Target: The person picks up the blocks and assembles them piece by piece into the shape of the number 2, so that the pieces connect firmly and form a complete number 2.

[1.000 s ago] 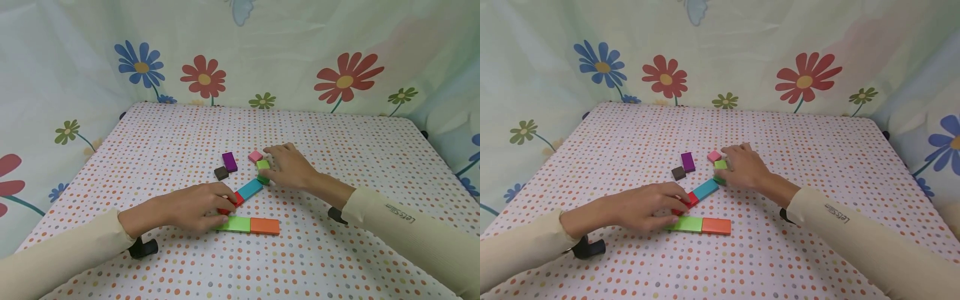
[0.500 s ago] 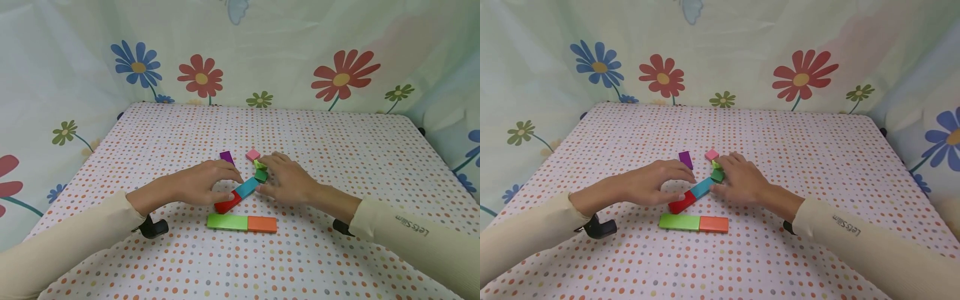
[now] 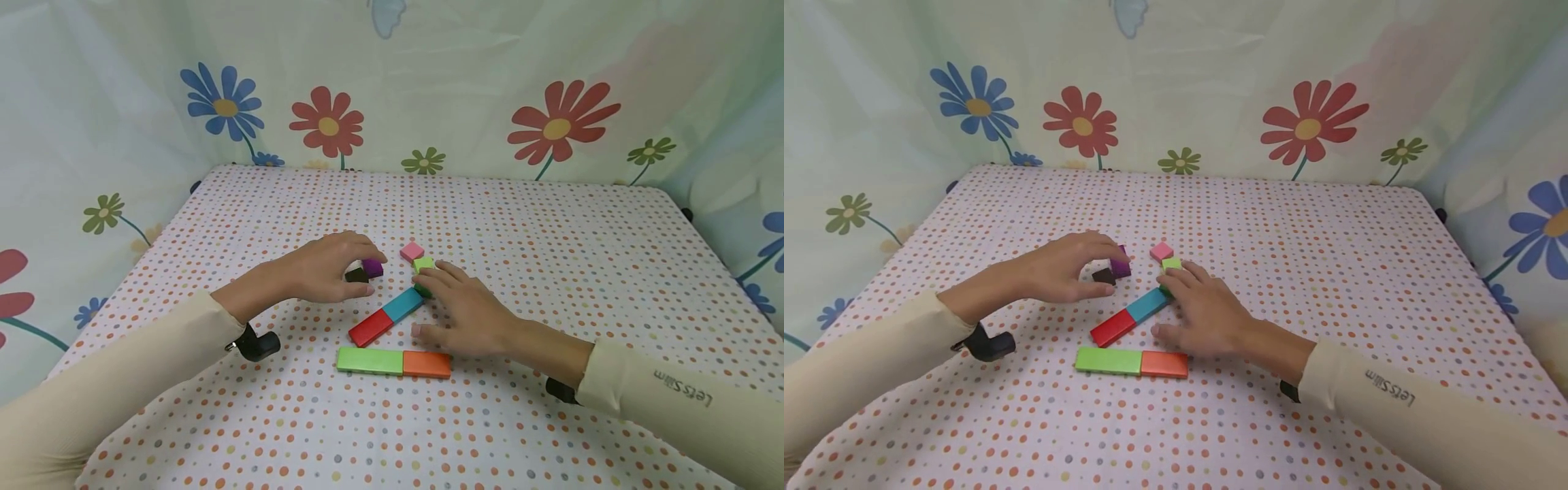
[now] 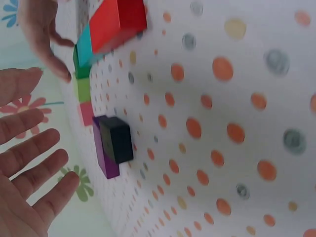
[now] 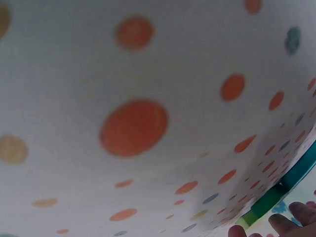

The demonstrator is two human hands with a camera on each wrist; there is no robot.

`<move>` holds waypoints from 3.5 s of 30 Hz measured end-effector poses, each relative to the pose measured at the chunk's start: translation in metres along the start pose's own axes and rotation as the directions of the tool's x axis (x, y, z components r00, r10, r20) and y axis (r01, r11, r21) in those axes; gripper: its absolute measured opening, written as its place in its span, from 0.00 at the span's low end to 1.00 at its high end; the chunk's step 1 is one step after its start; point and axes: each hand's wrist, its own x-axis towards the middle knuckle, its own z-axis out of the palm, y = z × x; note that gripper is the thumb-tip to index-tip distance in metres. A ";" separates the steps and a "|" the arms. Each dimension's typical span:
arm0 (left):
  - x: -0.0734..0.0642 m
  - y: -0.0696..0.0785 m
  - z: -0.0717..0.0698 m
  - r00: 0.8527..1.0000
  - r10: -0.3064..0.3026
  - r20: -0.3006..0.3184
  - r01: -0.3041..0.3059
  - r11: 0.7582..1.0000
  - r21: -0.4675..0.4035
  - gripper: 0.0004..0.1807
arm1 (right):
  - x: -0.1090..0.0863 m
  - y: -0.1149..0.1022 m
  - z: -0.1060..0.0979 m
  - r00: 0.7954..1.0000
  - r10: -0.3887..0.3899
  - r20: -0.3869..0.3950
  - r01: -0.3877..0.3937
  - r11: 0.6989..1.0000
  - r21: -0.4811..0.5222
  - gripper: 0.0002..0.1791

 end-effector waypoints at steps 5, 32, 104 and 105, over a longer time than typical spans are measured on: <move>0.007 -0.008 -0.005 0.999 -0.050 0.015 0.051 0.999 -0.014 0.28 | -0.003 -0.003 0.002 1.000 -0.016 0.004 0.016 1.000 -0.005 0.45; 0.052 -0.034 -0.007 0.982 -0.109 0.152 0.119 0.992 -0.053 0.27 | -0.018 -0.004 0.009 0.991 -0.129 0.039 0.132 0.986 -0.101 0.47; 0.056 -0.051 0.001 0.987 0.114 0.114 -0.124 0.988 0.087 0.22 | -0.015 -0.001 0.009 0.986 -0.162 0.046 0.167 0.976 -0.141 0.44; 0.056 -0.051 0.000 0.987 0.119 0.109 -0.129 0.988 0.087 0.22 | -0.015 -0.001 0.009 0.986 -0.161 0.045 0.166 0.976 -0.142 0.44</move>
